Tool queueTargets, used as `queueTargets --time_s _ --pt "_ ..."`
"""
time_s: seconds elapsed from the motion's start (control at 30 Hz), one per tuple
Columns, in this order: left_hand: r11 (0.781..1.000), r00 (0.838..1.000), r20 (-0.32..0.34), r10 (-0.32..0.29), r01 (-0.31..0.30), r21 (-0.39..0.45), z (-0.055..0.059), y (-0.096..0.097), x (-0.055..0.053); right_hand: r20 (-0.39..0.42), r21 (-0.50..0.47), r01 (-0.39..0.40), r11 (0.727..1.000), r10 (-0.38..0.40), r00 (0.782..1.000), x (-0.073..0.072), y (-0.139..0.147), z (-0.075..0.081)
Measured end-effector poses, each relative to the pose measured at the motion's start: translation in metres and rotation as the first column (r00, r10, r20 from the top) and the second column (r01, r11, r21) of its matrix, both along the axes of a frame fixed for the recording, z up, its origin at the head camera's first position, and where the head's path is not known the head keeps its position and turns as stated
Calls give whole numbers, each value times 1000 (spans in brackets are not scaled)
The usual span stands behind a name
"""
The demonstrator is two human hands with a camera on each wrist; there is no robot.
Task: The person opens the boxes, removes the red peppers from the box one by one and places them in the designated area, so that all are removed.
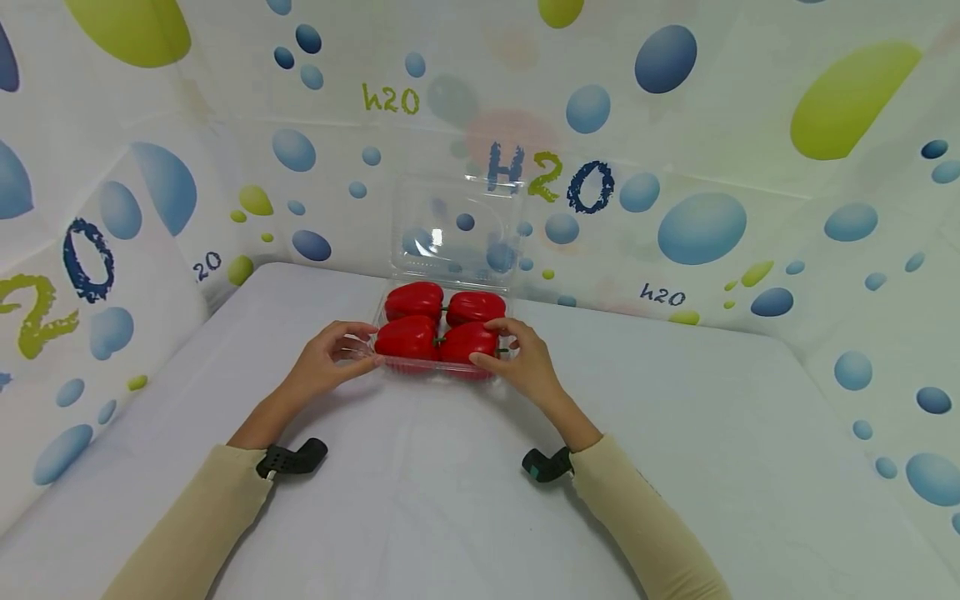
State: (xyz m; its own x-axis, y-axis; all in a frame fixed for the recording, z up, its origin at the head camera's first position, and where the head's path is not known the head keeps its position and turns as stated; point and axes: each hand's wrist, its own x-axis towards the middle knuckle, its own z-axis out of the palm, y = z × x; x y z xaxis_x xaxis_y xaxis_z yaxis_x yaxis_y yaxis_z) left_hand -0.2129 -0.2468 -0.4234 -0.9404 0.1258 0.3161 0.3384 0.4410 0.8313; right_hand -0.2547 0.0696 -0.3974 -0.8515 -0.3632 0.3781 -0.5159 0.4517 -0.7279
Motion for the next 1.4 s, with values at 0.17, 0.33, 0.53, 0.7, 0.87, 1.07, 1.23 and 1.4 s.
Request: queueTargets --time_s 0.17,0.33,0.53,0.7,0.87,1.07,1.23,1.4 --pt "1000 1000 3 -2 2 -4 1 1 0 -11 -16 7 1000 -8 1000 1 -1 0" --pt "1000 1000 5 -3 3 5 2 1 0 -37 -21 10 1000 -11 999 1 -2 0" --pt "1000 1000 -3 -6 6 7 3 1 0 -98 1 10 1000 -10 995 2 -3 0" --pt "1000 1000 -4 -6 6 17 4 2 1 -101 6 13 1000 -12 995 2 -4 1" --pt "1000 1000 5 -9 9 25 3 1 2 -93 -6 20 1000 -21 995 2 -6 1" --pt "1000 1000 -19 -12 12 15 -2 -3 4 -76 -3 17 1000 -17 997 4 -8 -3" --pt "1000 1000 -7 -13 13 10 -1 -2 3 -76 12 25 1000 -24 997 5 -8 -2" --pt "1000 1000 7 -13 13 14 1 0 3 -12 58 0 998 1 1000 4 -6 5"
